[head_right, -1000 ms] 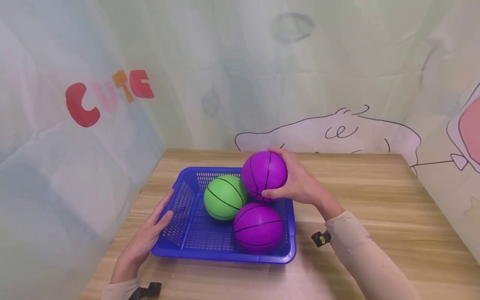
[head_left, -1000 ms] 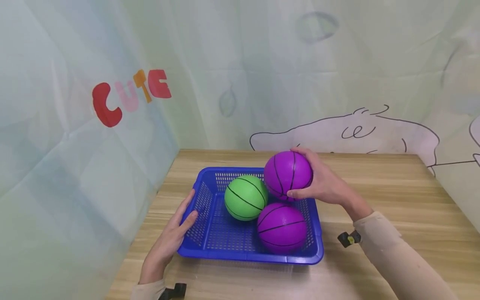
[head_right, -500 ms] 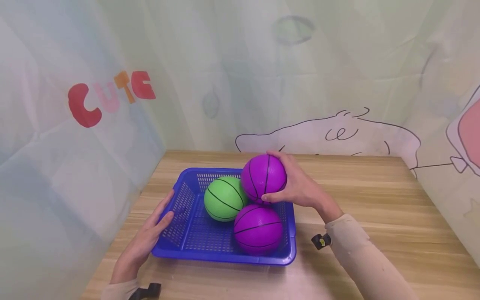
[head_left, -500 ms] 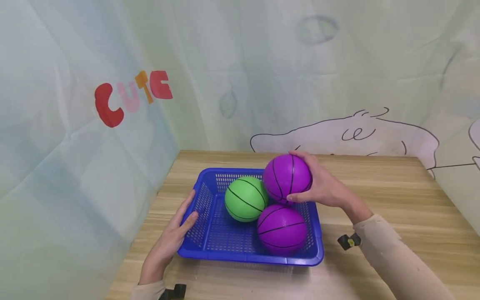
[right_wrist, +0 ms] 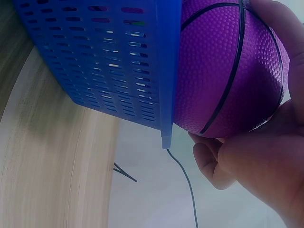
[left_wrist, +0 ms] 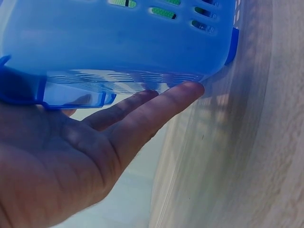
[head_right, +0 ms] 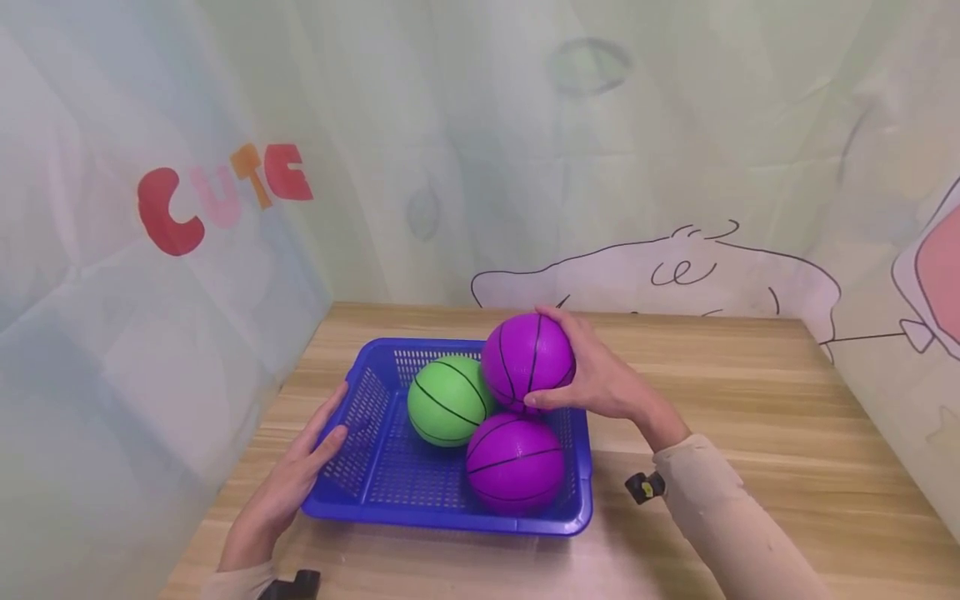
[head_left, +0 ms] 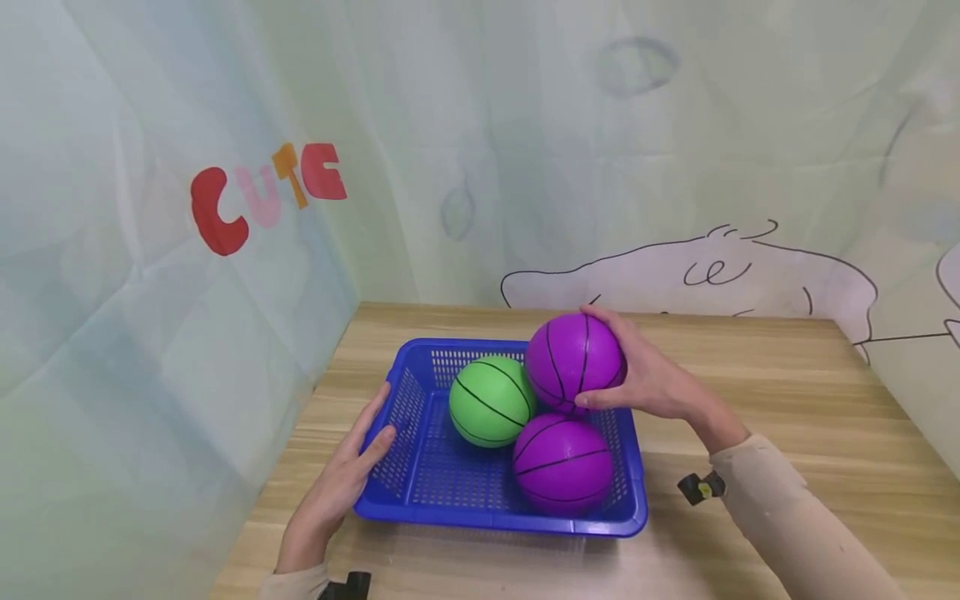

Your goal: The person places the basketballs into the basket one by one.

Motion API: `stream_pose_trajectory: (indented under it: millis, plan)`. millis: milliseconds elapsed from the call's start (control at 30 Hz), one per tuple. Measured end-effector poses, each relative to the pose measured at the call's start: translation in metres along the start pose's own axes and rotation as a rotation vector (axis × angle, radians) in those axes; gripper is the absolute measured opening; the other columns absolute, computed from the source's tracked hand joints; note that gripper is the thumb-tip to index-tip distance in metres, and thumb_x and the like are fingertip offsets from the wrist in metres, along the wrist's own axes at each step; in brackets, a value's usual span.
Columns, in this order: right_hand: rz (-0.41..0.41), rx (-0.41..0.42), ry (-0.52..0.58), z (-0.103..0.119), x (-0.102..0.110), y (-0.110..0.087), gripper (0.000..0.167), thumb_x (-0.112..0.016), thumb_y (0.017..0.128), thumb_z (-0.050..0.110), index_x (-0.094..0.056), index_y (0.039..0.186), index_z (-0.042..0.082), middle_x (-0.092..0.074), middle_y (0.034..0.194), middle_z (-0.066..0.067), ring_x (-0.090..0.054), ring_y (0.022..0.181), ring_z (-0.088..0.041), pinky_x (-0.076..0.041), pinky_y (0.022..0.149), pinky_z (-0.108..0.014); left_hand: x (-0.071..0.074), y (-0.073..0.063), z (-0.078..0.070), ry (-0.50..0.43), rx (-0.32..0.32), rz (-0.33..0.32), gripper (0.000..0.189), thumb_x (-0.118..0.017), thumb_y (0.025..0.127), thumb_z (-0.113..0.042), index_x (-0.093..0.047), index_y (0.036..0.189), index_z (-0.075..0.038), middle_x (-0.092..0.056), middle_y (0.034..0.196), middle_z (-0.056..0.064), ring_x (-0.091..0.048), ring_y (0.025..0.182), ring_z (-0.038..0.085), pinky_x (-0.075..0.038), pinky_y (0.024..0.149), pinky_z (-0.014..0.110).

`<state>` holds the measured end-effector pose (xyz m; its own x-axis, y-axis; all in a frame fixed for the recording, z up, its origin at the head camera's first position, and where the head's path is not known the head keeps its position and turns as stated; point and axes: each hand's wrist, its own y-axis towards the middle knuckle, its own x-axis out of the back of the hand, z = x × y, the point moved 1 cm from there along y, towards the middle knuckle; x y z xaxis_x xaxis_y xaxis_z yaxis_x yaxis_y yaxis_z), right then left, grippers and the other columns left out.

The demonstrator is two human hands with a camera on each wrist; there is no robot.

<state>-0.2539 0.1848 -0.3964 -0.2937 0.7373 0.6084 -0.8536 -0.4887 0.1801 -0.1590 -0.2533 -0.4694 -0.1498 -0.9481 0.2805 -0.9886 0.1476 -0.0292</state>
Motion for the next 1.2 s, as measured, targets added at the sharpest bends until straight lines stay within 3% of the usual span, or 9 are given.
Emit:
stream_pose_trajectory:
  millis: [467,667,867,1200]
  plan:
    - [-0.003,-0.023,0.014,0.001,0.002,-0.003,0.124,-0.101,0.083,0.03,-0.022,0.177,0.024,-0.035,0.168,-0.024,-0.059,0.14,-0.049,-0.059,0.107,-0.065,0.0,0.001,0.0,0.003,-0.005,0.0,0.067,-0.045,0.121,-0.031,-0.015,0.181,-0.029,-0.008,0.188,0.014,-0.001,0.171,0.049,-0.002,0.13,0.082]
    - [-0.016,-0.026,-0.006,0.001,0.006,-0.005,0.121,-0.1,0.084,0.033,-0.023,0.177,0.025,-0.038,0.17,-0.017,-0.05,0.15,-0.044,-0.043,0.119,-0.076,0.001,0.001,0.001,0.002,-0.009,0.003,0.067,-0.045,0.121,-0.03,-0.015,0.181,-0.028,-0.008,0.188,0.014,-0.001,0.172,0.048,-0.001,0.13,0.081]
    - [-0.028,-0.016,-0.029,0.001,0.01,-0.008,0.113,-0.094,0.09,0.035,-0.023,0.178,0.024,-0.039,0.171,-0.015,-0.038,0.16,-0.043,-0.03,0.123,-0.082,0.0,0.001,0.0,0.007,0.001,0.0,0.067,-0.045,0.121,-0.031,-0.015,0.181,-0.03,-0.008,0.188,0.013,-0.001,0.172,0.048,-0.002,0.129,0.082]
    - [-0.087,-0.072,-0.038,0.001,0.02,-0.02,0.091,-0.075,0.105,0.039,-0.023,0.179,0.027,-0.028,0.18,-0.016,-0.026,0.166,-0.047,-0.028,0.122,-0.085,0.0,0.001,0.0,0.01,0.002,-0.001,0.067,-0.045,0.121,-0.031,-0.015,0.181,-0.03,-0.008,0.188,0.013,0.0,0.172,0.048,-0.001,0.129,0.082]
